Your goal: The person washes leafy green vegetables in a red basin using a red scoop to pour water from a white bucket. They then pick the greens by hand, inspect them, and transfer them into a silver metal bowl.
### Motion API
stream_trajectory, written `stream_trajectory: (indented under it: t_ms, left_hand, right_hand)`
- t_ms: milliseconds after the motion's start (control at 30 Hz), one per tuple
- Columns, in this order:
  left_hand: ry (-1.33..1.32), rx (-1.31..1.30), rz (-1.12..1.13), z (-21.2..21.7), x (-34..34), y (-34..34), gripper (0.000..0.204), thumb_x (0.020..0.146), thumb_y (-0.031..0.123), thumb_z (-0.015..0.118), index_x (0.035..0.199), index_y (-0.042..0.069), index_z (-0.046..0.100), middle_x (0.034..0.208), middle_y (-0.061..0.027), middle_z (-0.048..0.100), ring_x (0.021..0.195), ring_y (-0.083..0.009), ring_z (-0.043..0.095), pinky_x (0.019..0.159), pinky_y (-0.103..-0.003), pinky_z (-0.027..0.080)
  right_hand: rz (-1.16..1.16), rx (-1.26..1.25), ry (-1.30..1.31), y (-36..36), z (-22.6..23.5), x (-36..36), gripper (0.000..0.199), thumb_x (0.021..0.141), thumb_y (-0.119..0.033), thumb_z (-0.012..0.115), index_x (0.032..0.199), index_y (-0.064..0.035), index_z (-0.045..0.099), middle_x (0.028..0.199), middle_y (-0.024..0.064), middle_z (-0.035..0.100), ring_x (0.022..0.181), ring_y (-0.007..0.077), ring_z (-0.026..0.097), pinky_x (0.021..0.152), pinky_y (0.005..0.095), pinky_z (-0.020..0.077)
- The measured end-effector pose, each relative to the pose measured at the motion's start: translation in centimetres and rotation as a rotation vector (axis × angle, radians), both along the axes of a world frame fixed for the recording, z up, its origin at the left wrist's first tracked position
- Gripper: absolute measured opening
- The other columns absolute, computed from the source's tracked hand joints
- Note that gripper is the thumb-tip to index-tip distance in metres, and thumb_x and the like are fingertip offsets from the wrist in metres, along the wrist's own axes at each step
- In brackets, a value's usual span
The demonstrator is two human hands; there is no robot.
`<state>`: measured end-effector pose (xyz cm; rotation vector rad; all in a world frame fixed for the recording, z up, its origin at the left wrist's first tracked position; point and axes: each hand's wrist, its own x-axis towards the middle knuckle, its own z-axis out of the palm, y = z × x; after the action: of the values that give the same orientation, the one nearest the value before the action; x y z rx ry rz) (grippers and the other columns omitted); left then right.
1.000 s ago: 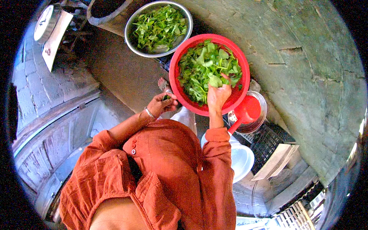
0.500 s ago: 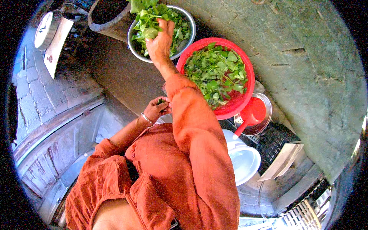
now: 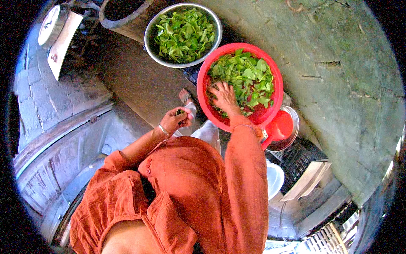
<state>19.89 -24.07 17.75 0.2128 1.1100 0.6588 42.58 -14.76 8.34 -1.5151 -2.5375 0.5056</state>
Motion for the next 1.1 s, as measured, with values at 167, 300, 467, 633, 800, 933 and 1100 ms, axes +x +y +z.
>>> stream_trajectory:
  t_ms: [167,300,467,633,800,933,1100]
  left_hand:
    - [0.025,-0.031,-0.028,0.1,0.3,0.1,0.011,0.088,0.011,0.050,0.097,0.005,0.054,0.083,-0.0047,0.059,0.072,-0.0143,0.058,0.068,-0.027,0.050]
    - [-0.007,-0.042,-0.026,0.5,1.0,-0.1,0.011,0.088,0.009,0.048,0.097,0.004,0.054,0.083,-0.0047,0.059,0.070,-0.0132,0.058,0.068,-0.026,0.051]
    - [-0.006,-0.021,-0.005,-0.3,1.1,-0.5,0.012,0.088,0.007,0.047,0.097,0.004,0.054,0.082,-0.0050,0.059,0.068,-0.0129,0.058,0.067,-0.026,0.051]
    - [-0.009,-0.034,-0.033,0.2,1.2,-0.5,0.012,0.088,0.008,0.048,0.097,0.004,0.054,0.083,-0.0052,0.059,0.068,-0.0128,0.058,0.066,-0.025,0.051]
    - [0.033,-0.039,-0.001,-0.3,0.4,-0.8,0.012,0.088,0.010,0.049,0.096,0.004,0.055,0.083,-0.0051,0.060,0.068,-0.0122,0.058,0.066,-0.025,0.051]
    - [0.003,-0.029,-0.024,0.1,0.6,-0.5,0.012,0.089,0.010,0.048,0.096,0.004,0.055,0.083,-0.0047,0.060,0.068,-0.0122,0.058,0.067,-0.025,0.051]
    - [0.025,-0.042,0.001,-0.1,0.1,-0.1,0.012,0.088,0.011,0.049,0.096,0.005,0.055,0.083,-0.0046,0.059,0.069,-0.0136,0.058,0.068,-0.027,0.050]
  right_hand:
    - [-0.500,0.112,-0.010,-0.4,-1.4,3.2,0.023,0.068,-0.008,0.058,0.091,-0.0132,0.061,0.104,0.0049,0.050,0.100,0.0270,0.045,0.076,0.0424,0.0396]
    - [0.036,-0.349,0.017,-2.2,-1.3,2.8,0.024,0.074,-0.007,0.054,0.097,-0.0128,0.057,0.102,0.0076,0.048,0.097,0.0277,0.051,0.077,0.0436,0.0429]
    - [-0.476,-0.002,0.067,2.1,0.6,1.8,0.037,0.070,-0.014,0.060,0.107,-0.0164,0.056,0.107,0.0116,0.047,0.101,0.0326,0.047,0.079,0.0410,0.0420]
    - [-0.114,-0.477,-0.060,1.6,-1.5,1.9,0.039,0.069,-0.017,0.063,0.107,-0.0137,0.056,0.106,0.0152,0.049,0.097,0.0344,0.051,0.079,0.0456,0.0436]
    - [-0.423,-0.234,0.052,5.5,1.8,0.4,0.049,0.072,-0.025,0.065,0.117,-0.0171,0.047,0.118,0.0128,0.043,0.096,0.0359,0.051,0.079,0.0465,0.0440]
    - [-0.193,-0.436,-0.064,3.5,-1.8,1.7,0.050,0.072,-0.023,0.065,0.118,-0.0137,0.049,0.122,0.0152,0.042,0.105,0.0331,0.047,0.089,0.0446,0.0399]
    - [-0.096,-0.664,-0.038,5.2,0.8,2.6,0.038,0.073,-0.017,0.063,0.110,-0.0127,0.055,0.117,0.0158,0.047,0.105,0.0340,0.048,0.090,0.0444,0.0402]
